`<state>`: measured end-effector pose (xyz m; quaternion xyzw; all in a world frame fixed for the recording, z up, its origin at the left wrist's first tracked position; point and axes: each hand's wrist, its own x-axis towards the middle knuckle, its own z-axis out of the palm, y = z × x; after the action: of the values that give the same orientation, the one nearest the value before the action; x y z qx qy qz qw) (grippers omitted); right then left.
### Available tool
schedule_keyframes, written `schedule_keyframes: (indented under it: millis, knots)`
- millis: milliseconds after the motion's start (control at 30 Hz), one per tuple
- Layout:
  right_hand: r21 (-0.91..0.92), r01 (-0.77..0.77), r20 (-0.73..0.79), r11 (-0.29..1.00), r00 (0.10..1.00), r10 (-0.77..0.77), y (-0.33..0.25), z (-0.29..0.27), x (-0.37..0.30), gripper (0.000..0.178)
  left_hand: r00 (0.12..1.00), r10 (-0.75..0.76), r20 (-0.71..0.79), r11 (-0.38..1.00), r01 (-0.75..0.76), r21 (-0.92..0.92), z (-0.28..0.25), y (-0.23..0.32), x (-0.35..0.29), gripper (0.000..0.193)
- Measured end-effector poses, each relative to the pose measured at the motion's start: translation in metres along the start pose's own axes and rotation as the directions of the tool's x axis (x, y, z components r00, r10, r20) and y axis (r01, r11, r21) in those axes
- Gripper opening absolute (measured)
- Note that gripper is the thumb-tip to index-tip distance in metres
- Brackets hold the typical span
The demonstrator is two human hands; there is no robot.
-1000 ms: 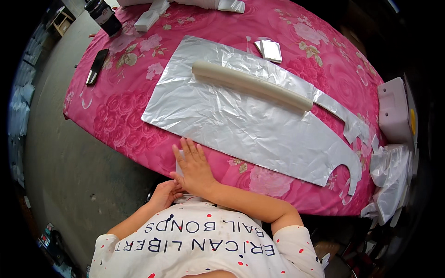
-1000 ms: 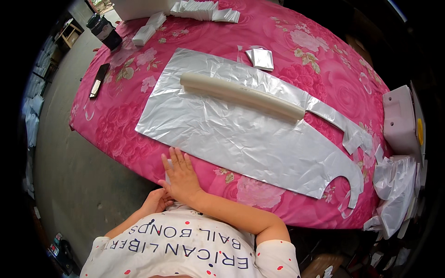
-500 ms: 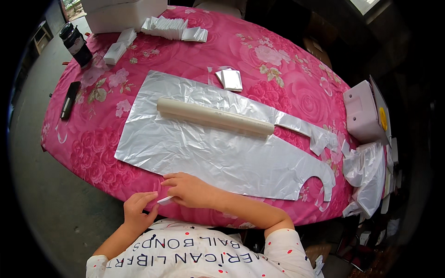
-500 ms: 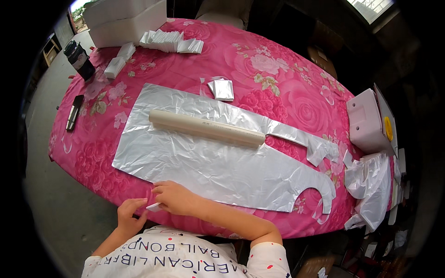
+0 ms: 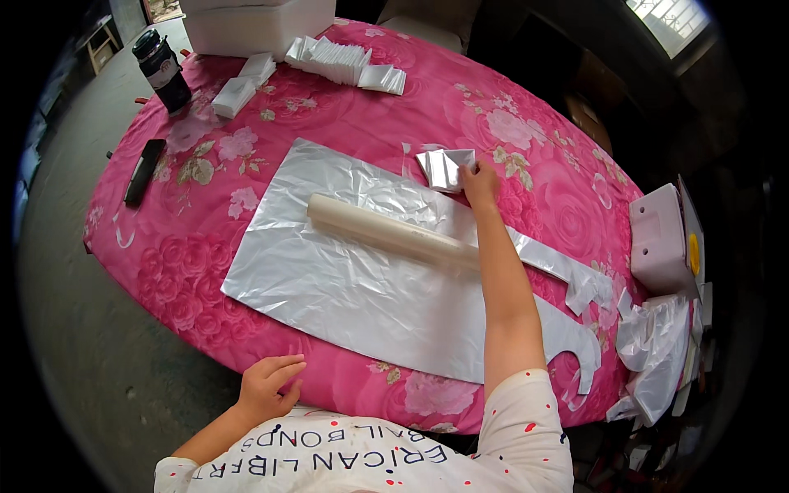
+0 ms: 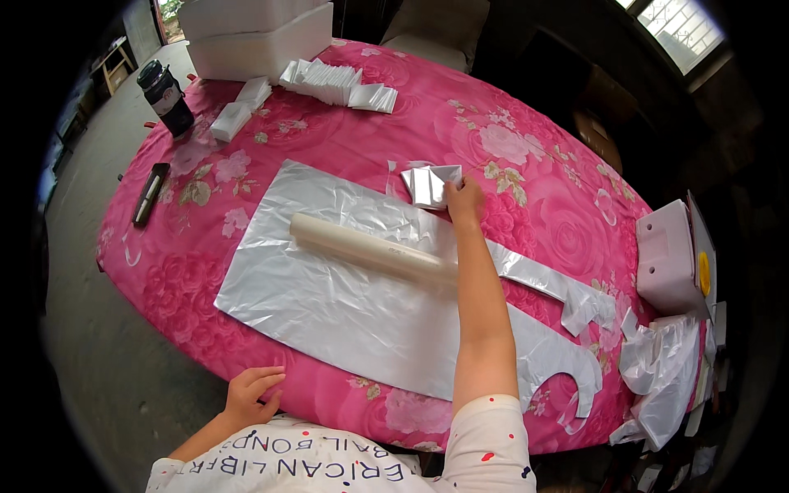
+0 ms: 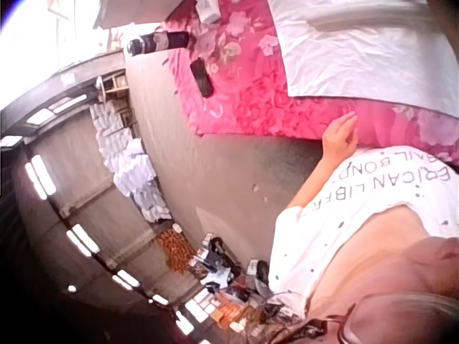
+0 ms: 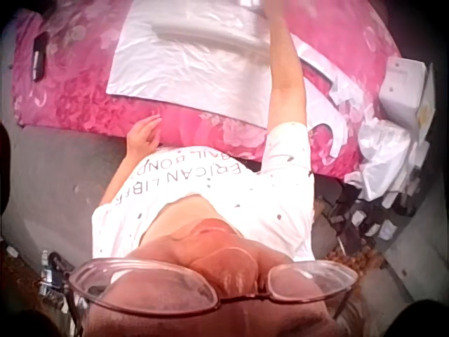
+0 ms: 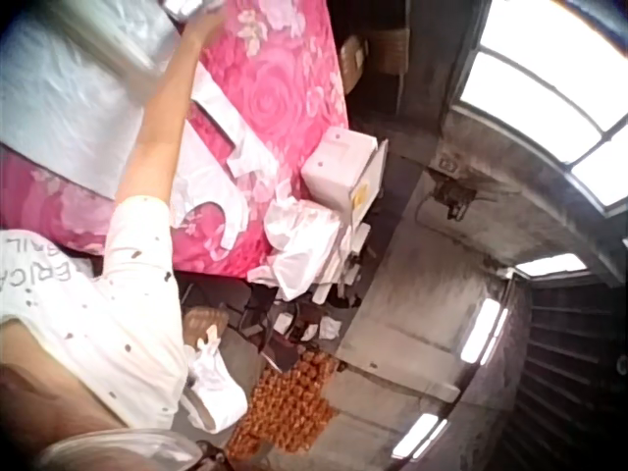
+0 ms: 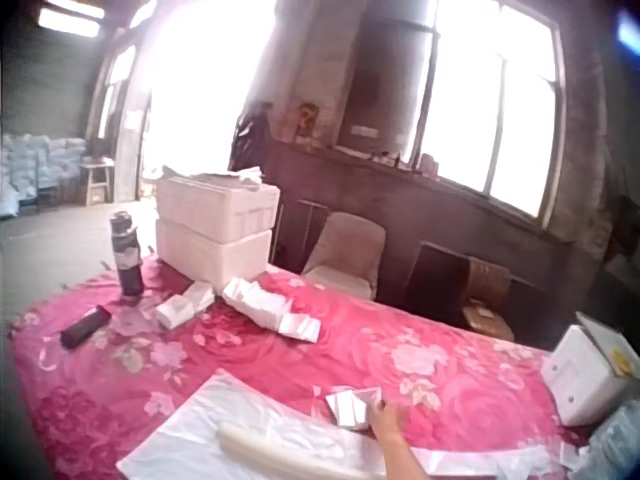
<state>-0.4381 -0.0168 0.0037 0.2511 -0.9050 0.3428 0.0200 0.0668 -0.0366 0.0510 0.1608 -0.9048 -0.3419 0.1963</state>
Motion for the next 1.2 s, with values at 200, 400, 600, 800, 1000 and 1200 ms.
schedule_keyframes:
  millis: [200,400,600,800,1000,1200]
  knots:
    - [-0.284,0.151,-0.167,0.947,0.965,-0.204,0.001,-0.015,-0.024,0.04,0.999,-0.015,-0.052,0.999,0.017,0.032,0.0,-0.002,0.0,0.031]
    - [0.041,0.411,0.291,0.911,0.867,-0.405,0.008,-0.087,-0.132,0.043,0.999,0.031,0.013,0.998,-0.03,-0.057,0.005,0.001,0.005,0.031]
    - [-0.264,0.347,0.173,0.9,0.935,-0.31,0.039,-0.148,-0.246,0.044,0.941,0.281,0.187,0.959,-0.284,-0.013,0.011,0.012,0.022,0.032]
    - [-0.248,-0.151,0.005,0.957,0.988,0.157,0.026,-0.164,-0.356,0.048,0.726,0.58,0.37,0.795,-0.604,-0.062,0.053,0.034,0.061,0.038]
    - [-0.295,-0.101,0.021,0.95,0.993,0.112,0.004,-0.157,-0.358,0.047,0.767,0.485,0.421,0.872,-0.459,-0.168,0.112,0.063,0.11,0.059]
    - [-0.078,0.089,0.159,0.993,0.984,-0.076,0.017,-0.159,-0.35,0.047,0.805,0.482,0.346,0.866,-0.498,-0.048,0.175,0.085,0.143,0.071]
